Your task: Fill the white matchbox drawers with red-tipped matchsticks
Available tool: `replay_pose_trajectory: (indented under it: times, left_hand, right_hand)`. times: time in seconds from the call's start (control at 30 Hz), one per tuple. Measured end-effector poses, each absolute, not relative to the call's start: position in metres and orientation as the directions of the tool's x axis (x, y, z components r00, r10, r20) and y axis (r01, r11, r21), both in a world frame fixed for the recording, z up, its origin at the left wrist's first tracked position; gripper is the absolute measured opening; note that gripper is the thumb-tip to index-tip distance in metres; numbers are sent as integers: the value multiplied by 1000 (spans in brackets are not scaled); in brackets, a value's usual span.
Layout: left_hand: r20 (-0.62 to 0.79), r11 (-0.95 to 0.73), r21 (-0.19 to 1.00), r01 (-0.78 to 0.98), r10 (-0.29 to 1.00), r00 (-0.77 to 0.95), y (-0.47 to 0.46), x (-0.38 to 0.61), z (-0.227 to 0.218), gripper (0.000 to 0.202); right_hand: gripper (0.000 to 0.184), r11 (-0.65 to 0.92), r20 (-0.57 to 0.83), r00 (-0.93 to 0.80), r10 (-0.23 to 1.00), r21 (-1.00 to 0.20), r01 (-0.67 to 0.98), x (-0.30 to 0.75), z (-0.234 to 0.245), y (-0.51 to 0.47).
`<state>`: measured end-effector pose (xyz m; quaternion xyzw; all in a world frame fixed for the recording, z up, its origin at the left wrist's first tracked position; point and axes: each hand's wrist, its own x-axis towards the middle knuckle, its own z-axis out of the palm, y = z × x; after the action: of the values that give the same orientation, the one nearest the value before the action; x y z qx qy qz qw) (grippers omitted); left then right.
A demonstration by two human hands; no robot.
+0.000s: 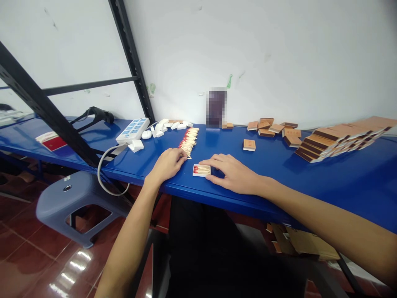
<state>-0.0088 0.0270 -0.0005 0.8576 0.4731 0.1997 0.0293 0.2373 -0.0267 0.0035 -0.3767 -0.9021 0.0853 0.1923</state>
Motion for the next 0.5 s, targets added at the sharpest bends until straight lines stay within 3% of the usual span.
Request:
replay_pose_trajectory:
  times: [0.27, 0.5]
  left_hand:
    - [243, -612, 188, 768, 787, 568, 18, -11, 5, 23]
    - [304, -621, 196, 759, 774, 555, 9, -6, 13, 19]
  right_hand:
    - [54, 683, 291, -619, 730, -323, 655, 238, 3, -28]
    - [60, 673, 297, -604, 739, -341, 656, 238, 2, -26]
